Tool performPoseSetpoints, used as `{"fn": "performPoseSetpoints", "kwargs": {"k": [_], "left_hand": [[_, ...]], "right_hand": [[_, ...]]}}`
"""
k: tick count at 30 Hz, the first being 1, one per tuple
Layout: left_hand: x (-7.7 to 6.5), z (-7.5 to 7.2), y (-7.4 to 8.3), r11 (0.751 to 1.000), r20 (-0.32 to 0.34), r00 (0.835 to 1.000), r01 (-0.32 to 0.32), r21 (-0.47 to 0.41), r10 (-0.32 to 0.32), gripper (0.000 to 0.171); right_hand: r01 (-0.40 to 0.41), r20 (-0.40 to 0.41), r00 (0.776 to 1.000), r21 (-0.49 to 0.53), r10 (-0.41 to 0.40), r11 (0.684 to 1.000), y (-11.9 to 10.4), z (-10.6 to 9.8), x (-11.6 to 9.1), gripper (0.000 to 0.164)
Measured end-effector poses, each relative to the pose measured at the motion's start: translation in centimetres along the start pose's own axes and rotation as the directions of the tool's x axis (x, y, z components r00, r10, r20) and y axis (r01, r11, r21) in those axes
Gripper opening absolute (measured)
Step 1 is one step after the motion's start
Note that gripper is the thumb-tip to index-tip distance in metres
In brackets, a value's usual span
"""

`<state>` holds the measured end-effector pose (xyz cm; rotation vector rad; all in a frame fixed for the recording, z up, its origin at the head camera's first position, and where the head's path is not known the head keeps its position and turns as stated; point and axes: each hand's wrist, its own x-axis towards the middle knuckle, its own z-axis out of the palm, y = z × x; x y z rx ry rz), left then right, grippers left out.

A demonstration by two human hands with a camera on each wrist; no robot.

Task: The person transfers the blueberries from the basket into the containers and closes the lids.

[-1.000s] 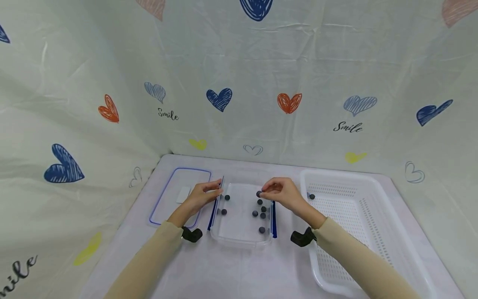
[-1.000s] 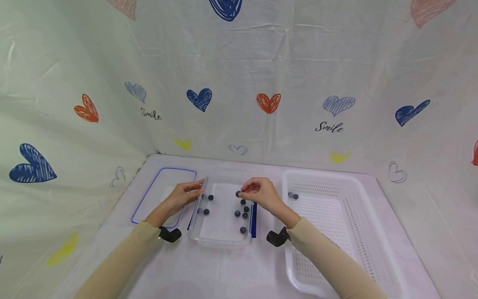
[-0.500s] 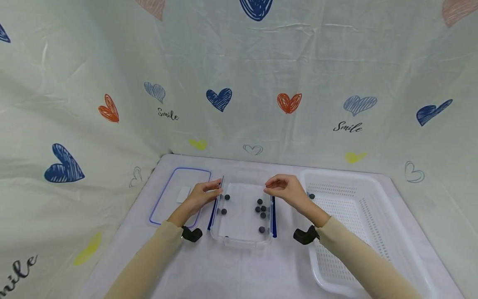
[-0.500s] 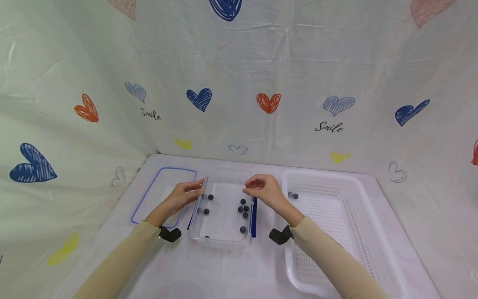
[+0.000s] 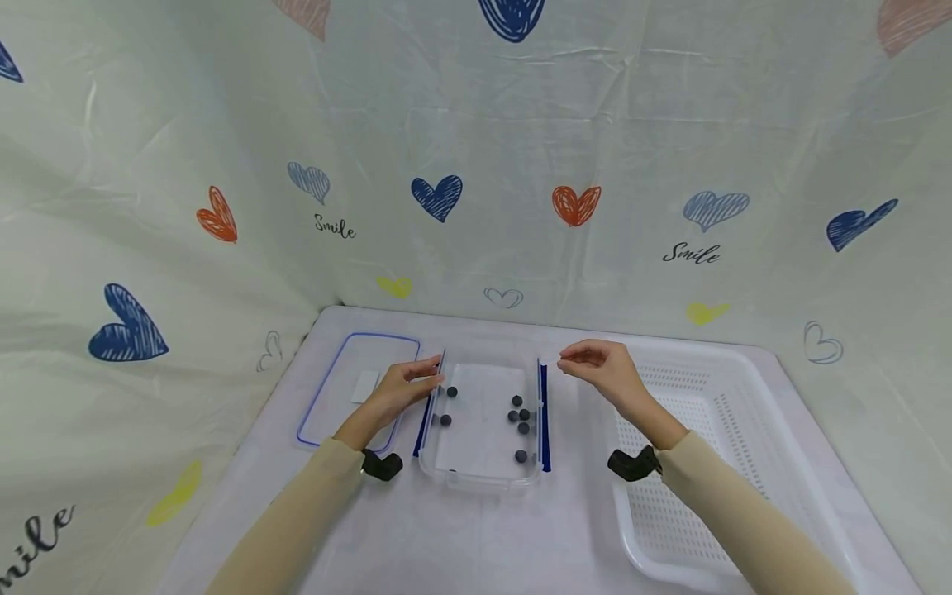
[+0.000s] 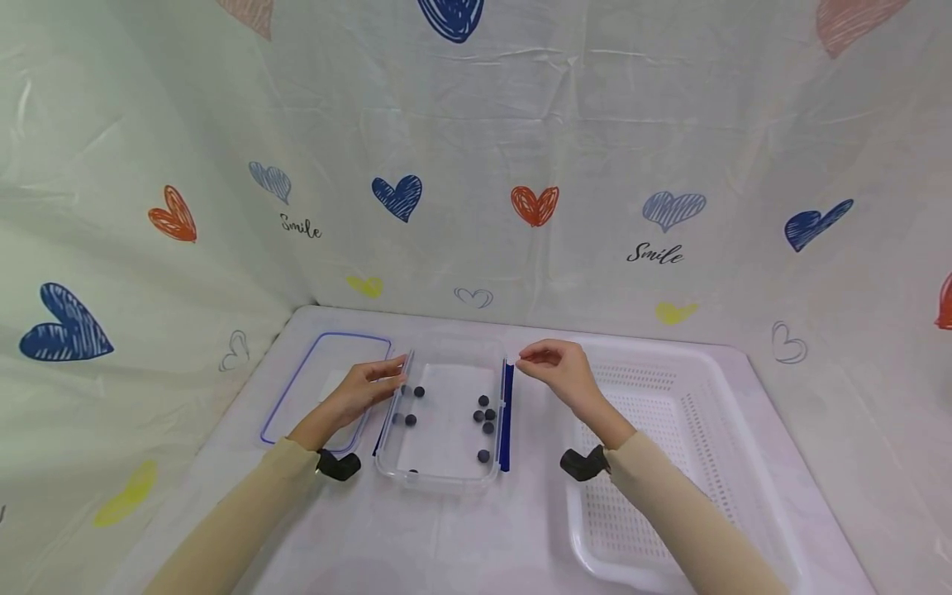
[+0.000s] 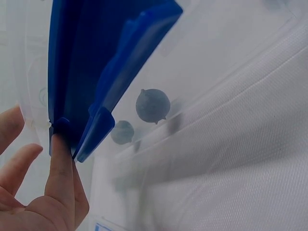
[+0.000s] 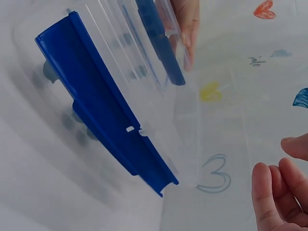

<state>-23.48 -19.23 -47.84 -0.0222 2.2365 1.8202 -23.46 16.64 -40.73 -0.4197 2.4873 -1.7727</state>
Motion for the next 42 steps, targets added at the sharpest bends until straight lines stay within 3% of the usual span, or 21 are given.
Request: {"fn": "performPoseSetpoints", "kwargs": {"k": [22,31,42], "left_hand": [[0.1,0.1,-0.2,1.000,-0.011,1.000,0.018,0.001,-0.018,0.057],[-0.2,0.0,0.5,1.000,0.003,1.000,0.009,-0.020,-0.009,0.056],[0.0,0.1,-0.2,0.999,-0.017,1.000,0.027,0.018,-0.026,0.056]], "right_hand": [[-0.007,-0.182,0.983,-0.014,0.005,1.000,3.0,-4.8,-0.8,0.033],[-0.146,-0.256,0.957,-0.015,0.137,0.989,6.0,-6.2,-1.2,0.035],[-0.246,-0.284,0.940,-0.177,0.190,0.953,9.8,-6.8,-1.8,0.035]]}}
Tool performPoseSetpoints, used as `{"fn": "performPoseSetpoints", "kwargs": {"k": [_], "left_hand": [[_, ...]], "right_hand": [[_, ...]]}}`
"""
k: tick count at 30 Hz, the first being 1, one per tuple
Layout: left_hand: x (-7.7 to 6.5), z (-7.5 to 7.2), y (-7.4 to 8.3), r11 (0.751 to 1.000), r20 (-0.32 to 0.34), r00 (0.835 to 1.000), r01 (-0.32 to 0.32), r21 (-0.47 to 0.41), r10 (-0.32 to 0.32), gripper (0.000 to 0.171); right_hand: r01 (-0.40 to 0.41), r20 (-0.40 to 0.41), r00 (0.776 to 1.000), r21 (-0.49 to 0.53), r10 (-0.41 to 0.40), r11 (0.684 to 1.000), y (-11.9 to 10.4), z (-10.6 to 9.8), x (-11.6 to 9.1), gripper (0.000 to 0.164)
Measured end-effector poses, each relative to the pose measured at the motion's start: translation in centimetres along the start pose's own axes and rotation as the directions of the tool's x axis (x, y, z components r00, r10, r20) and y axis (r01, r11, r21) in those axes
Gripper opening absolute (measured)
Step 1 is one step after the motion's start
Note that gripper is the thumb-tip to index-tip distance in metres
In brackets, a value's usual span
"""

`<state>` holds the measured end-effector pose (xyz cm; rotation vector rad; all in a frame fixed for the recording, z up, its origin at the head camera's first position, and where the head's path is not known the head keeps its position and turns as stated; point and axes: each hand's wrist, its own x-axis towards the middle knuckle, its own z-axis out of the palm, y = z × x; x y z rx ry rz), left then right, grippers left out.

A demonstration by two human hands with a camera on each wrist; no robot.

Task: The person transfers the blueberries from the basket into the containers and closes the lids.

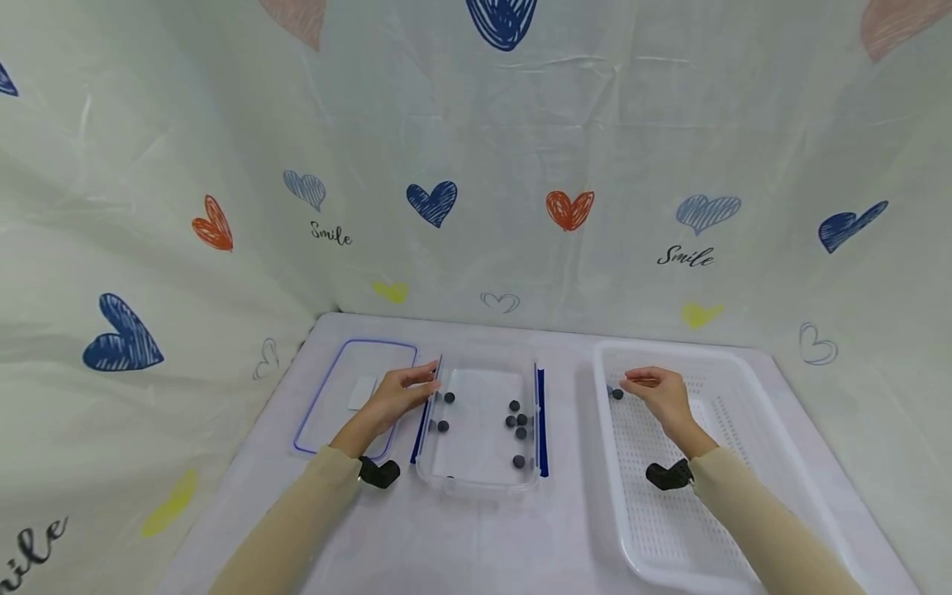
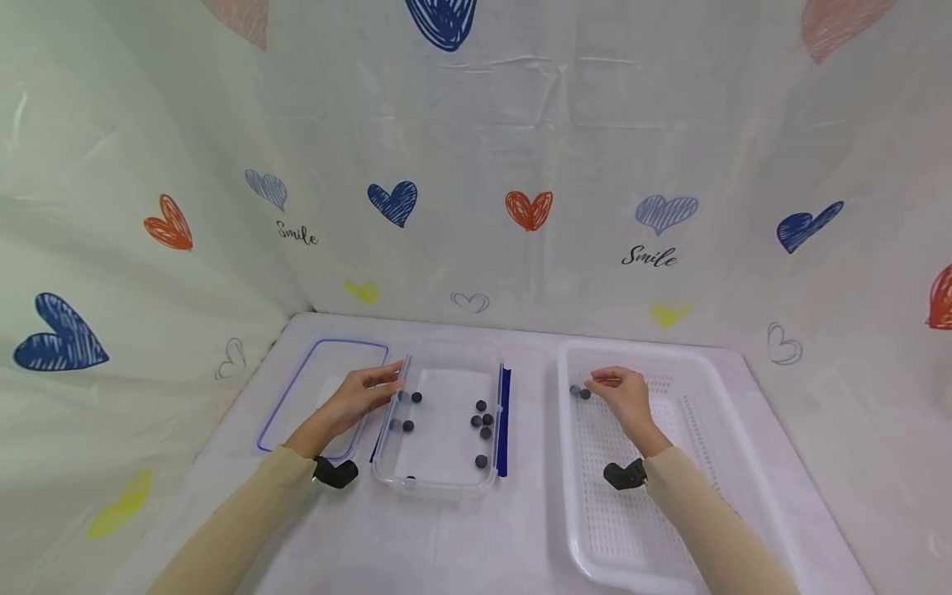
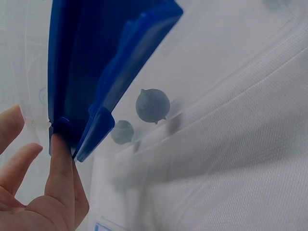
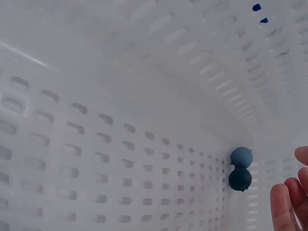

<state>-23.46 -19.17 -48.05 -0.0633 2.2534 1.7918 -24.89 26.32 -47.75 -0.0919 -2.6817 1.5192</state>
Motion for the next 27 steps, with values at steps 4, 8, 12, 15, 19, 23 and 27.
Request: {"fn": "performPoseSetpoints", "kwargs": {"k": [4,8,12,15,19,23,27], "left_hand": [[0.0,0.0,-0.2,1.000,0.004,1.000,-0.011,0.001,0.011,0.056],[0.0,0.0,-0.2,1.000,0.008,1.000,-0.012,-0.005,0.013,0.056],[0.0,0.0,-0.2,1.000,0.016,1.000,-0.020,-0.012,0.020,0.056],[0.0,0.0,-0.1,1.000,0.018,1.000,-0.020,-0.009,0.020,0.056],[0.1,0.1,-0.1,1.000,0.014,1.000,-0.012,-0.005,0.012,0.056],[0.1,0.1,-0.1,1.000,0.003,1.000,-0.001,-0.011,0.001,0.056],[0.1,0.0,-0.2,1.000,0.001,1.000,0.000,-0.021,0.000,0.056]], "right_hand": [[0.000,0.006,1.000,-0.025,0.000,1.000,0.9,0.4,0.2,0.034],[-0.001,0.015,1.000,-0.056,0.002,0.998,1.7,0.7,0.4,0.034],[0.002,0.013,1.000,-0.067,-0.001,0.998,2.3,1.2,0.5,0.033],[0.001,0.007,1.000,-0.066,-0.001,0.998,2.7,1.4,0.6,0.032],[0.006,-0.001,1.000,-0.061,-0.006,0.998,3.0,1.7,0.6,0.031],[0.007,-0.018,1.000,-0.065,-0.009,0.998,3.2,1.9,0.7,0.031],[-0.006,-0.029,1.000,-0.062,0.004,0.998,3.1,2.0,0.6,0.031]]}}
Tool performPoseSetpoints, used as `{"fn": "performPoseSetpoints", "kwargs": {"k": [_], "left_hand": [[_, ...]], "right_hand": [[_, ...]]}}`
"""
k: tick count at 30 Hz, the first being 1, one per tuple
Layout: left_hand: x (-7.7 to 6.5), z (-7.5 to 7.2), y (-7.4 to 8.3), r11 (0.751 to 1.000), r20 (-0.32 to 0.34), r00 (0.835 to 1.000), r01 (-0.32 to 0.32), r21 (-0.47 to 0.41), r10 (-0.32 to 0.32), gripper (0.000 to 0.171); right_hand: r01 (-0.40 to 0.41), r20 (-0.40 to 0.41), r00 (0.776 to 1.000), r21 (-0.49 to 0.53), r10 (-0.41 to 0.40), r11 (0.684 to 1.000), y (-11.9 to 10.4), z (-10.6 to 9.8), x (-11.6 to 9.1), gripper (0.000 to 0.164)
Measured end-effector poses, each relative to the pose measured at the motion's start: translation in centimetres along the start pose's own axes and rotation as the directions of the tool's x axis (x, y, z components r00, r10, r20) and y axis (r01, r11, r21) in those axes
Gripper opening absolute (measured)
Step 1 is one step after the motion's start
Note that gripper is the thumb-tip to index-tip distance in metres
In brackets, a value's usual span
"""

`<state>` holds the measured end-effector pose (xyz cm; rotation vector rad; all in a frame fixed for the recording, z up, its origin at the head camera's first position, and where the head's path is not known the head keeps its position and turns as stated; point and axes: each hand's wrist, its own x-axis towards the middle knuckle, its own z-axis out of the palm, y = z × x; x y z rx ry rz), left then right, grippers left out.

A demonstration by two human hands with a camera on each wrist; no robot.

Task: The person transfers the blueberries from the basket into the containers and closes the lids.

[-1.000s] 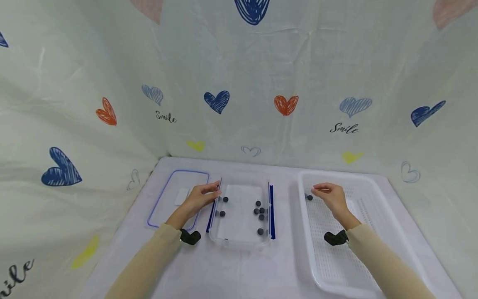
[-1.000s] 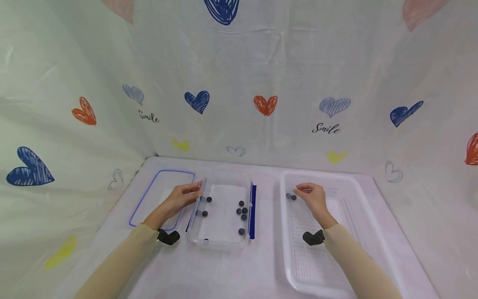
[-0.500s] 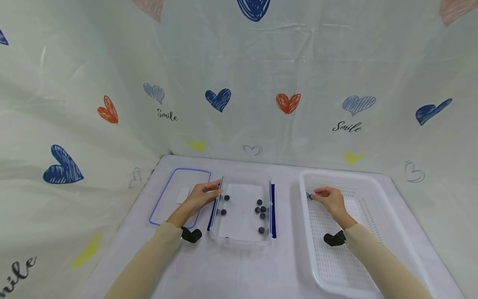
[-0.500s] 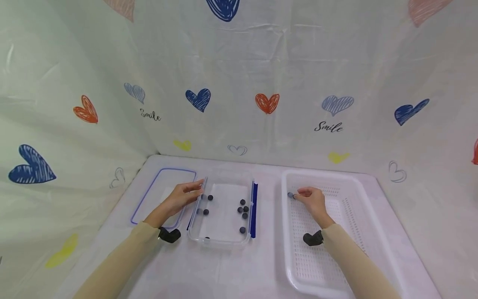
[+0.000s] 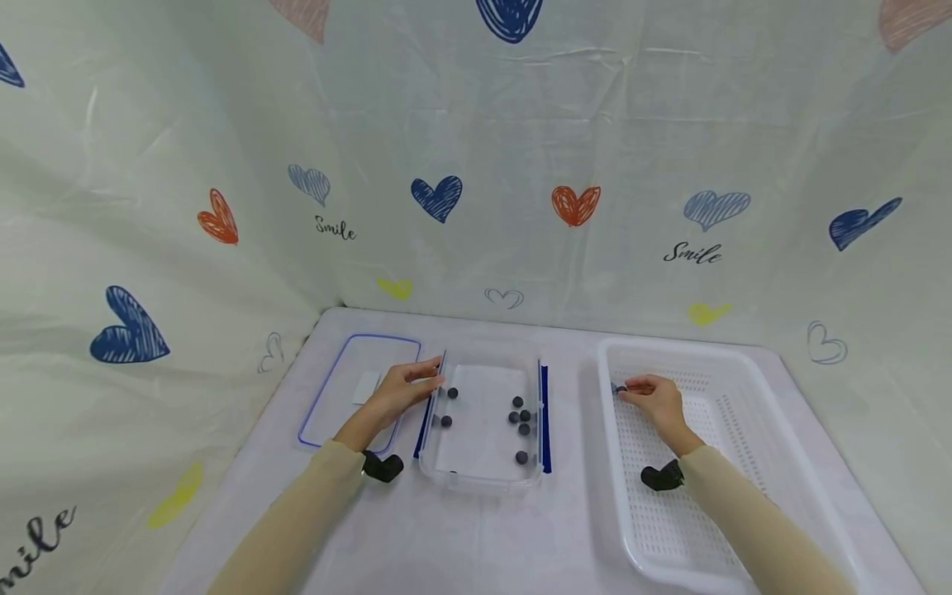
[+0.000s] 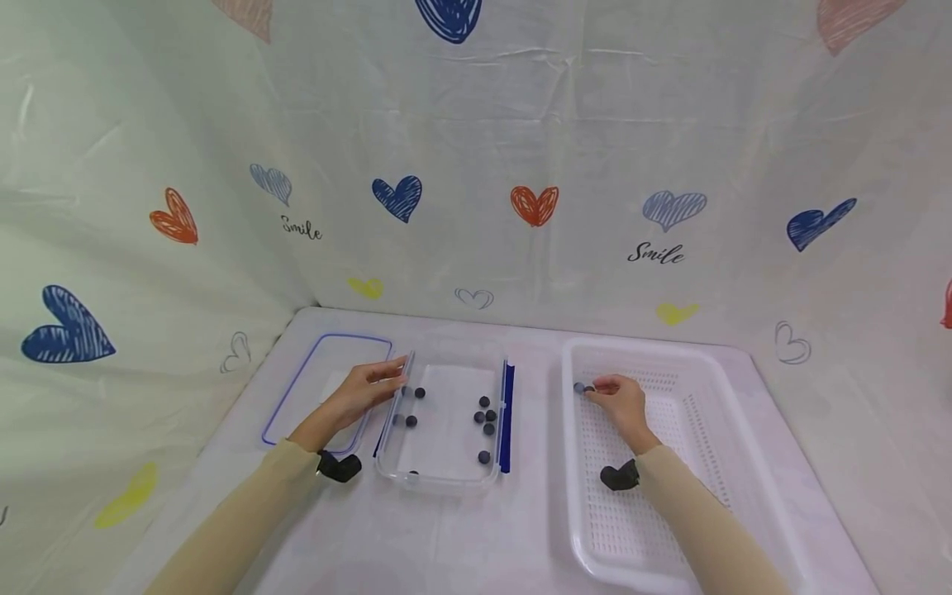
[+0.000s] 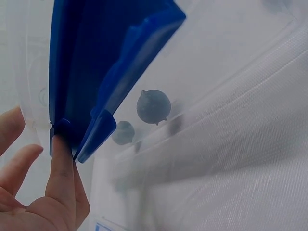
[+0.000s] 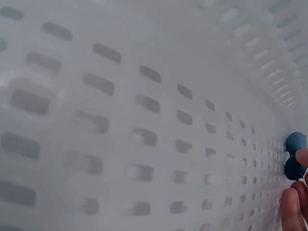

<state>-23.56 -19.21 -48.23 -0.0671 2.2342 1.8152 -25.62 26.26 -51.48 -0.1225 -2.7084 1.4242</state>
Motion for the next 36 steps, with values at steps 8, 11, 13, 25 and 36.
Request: {"fn": "performPoseSetpoints", "kwargs": {"k": [8,11,13,25,36], "left_hand": [[-0.2,0.0,0.2,1.000,0.008,1.000,-0.004,-0.007,0.004,0.055],[-0.2,0.0,0.2,1.000,0.010,1.000,-0.008,-0.015,0.008,0.055],[-0.2,0.0,0.2,1.000,0.010,1.000,-0.008,-0.022,0.008,0.055],[-0.5,0.2,0.6,1.000,0.010,1.000,-0.002,-0.012,0.002,0.055],[-0.2,0.1,0.1,0.999,0.005,1.000,-0.023,-0.025,0.023,0.053]], "right_hand": [[-0.013,0.012,1.000,0.000,0.013,1.000,-0.3,0.0,-0.2,0.031],[0.005,0.009,1.000,-0.009,-0.005,1.000,-0.2,0.0,-0.2,0.028],[0.016,0.010,1.000,-0.016,-0.016,1.000,-0.2,0.1,-0.2,0.026],[-0.007,0.010,1.000,-0.033,0.008,0.999,-0.4,-0.3,-0.1,0.025],[-0.020,0.022,1.000,-0.047,0.021,0.999,-1.4,-1.6,-0.2,0.028]]}}
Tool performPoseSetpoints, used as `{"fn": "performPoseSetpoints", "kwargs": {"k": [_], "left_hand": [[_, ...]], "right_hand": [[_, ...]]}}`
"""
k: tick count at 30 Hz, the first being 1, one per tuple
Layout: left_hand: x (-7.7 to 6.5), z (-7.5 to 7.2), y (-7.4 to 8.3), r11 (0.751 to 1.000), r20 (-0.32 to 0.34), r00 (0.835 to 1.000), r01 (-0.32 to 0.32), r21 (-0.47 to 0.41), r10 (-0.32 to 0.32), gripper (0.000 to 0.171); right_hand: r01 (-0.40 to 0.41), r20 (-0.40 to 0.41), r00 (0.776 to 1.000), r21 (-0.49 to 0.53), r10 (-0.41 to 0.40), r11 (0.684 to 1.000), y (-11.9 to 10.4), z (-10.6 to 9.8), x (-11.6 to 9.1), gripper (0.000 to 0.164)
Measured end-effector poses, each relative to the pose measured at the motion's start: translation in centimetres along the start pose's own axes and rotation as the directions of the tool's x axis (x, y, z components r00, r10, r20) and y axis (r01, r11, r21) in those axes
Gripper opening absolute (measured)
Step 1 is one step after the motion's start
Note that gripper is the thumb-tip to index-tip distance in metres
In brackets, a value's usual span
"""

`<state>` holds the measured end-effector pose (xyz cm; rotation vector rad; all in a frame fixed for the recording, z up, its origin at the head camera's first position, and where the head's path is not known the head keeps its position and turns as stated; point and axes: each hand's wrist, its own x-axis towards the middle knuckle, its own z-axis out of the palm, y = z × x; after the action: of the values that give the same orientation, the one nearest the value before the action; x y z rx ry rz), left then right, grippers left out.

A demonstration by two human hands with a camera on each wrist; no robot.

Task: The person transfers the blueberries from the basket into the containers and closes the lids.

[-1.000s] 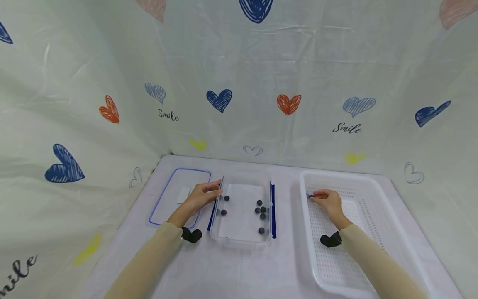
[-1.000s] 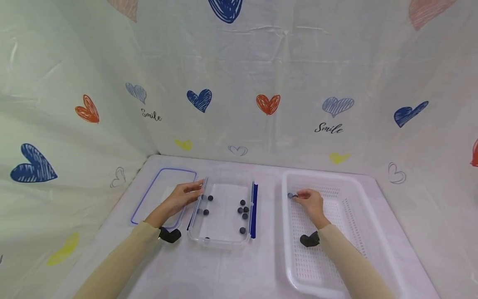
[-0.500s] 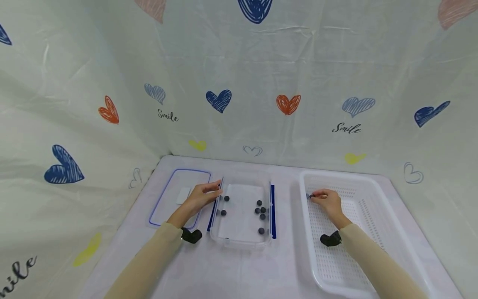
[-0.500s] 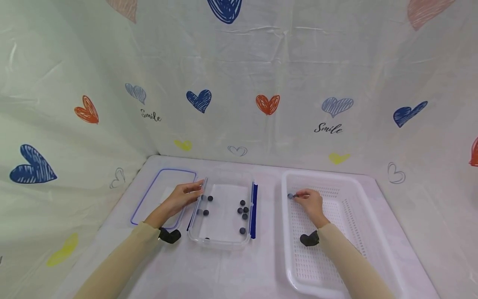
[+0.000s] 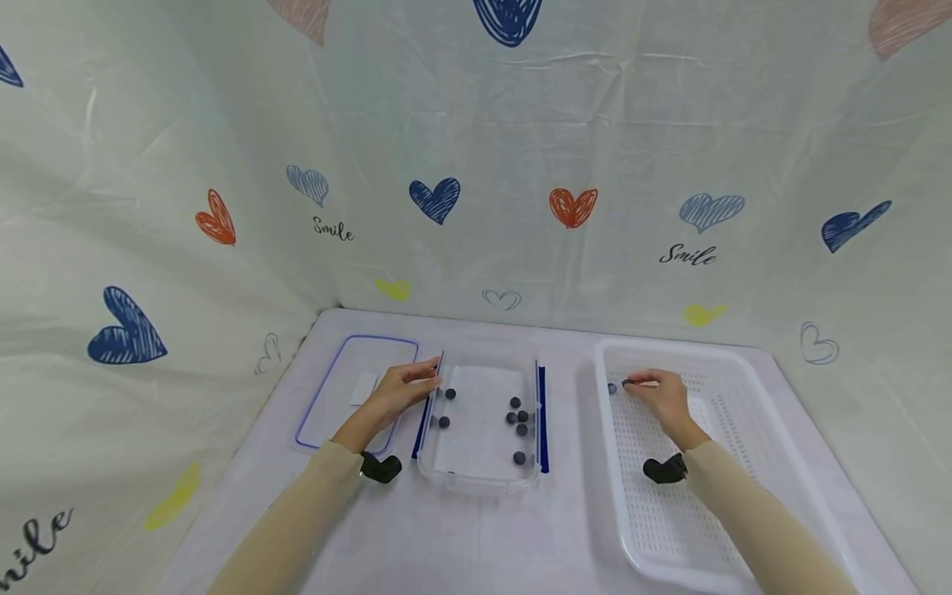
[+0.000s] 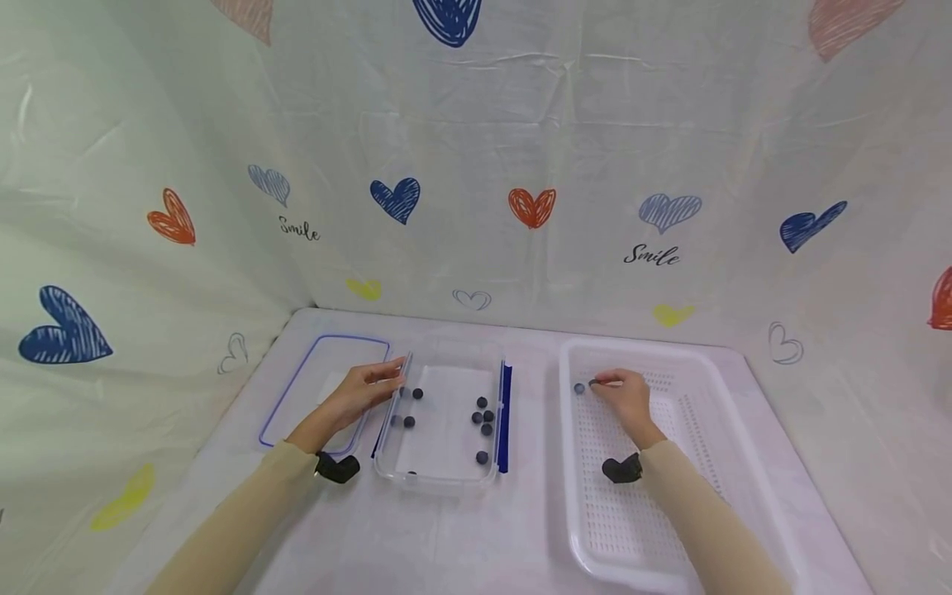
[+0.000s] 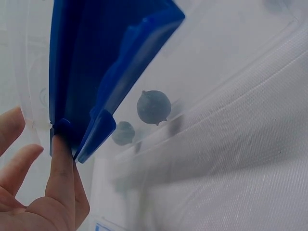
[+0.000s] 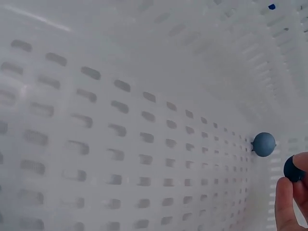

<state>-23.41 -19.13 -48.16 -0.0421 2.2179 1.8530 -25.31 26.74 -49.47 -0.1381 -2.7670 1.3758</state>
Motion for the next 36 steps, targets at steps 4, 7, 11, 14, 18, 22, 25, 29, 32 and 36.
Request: {"fn": "performPoseSetpoints", "kwargs": {"k": [4,7,11,14,18,22,25,29,32,36], "left_hand": [[0.0,0.0,-0.2,1.000,0.002,1.000,0.000,0.010,0.000,0.054],[0.0,0.0,-0.3,1.000,0.003,1.000,0.006,0.006,-0.006,0.054],[0.1,0.0,-0.3,1.000,0.004,1.000,0.003,0.002,-0.003,0.054],[0.2,0.0,-0.2,1.000,0.006,1.000,-0.005,-0.001,0.005,0.053],[0.2,0.1,-0.2,1.000,0.010,1.000,-0.005,0.006,0.005,0.054],[0.4,0.1,-0.2,1.000,0.014,1.000,-0.007,0.012,0.006,0.054],[0.5,0.0,-0.2,1.000,0.015,1.000,-0.007,0.009,0.007,0.054],[0.4,0.0,-0.2,1.000,0.017,1.000,-0.007,0.014,0.007,0.055],[0.3,0.0,-0.1,1.000,0.015,1.000,-0.005,0.018,0.005,0.055],[0.1,0.0,-0.1,1.000,0.007,1.000,-0.002,0.017,0.001,0.055]], "right_hand": [[0.005,-0.002,1.000,0.011,-0.005,1.000,-0.7,-0.8,0.0,0.029],[0.014,-0.010,1.000,0.023,-0.014,1.000,-1.4,-1.5,0.0,0.030],[0.037,-0.028,0.999,0.036,-0.036,0.999,-2.2,-2.5,-0.1,0.031],[0.049,-0.041,0.998,0.050,-0.047,0.998,-2.8,-3.2,-0.2,0.031],[0.049,-0.036,0.998,0.079,-0.046,0.996,-3.5,-3.8,-0.5,0.034],[0.049,-0.020,0.999,0.115,-0.047,0.992,-4.2,-4.3,-0.8,0.036],[0.049,-0.013,0.999,0.137,-0.048,0.989,-4.7,-4.5,-1.1,0.038],[0.052,-0.003,0.999,0.166,-0.052,0.985,-5.4,-4.7,-1.3,0.040],[0.068,0.005,0.997,0.201,-0.071,0.977,-6.0,-4.7,-1.5,0.039],[0.100,0.022,0.994,0.250,-0.108,0.963,-7.0,-4.5,-1.7,0.040]]}}
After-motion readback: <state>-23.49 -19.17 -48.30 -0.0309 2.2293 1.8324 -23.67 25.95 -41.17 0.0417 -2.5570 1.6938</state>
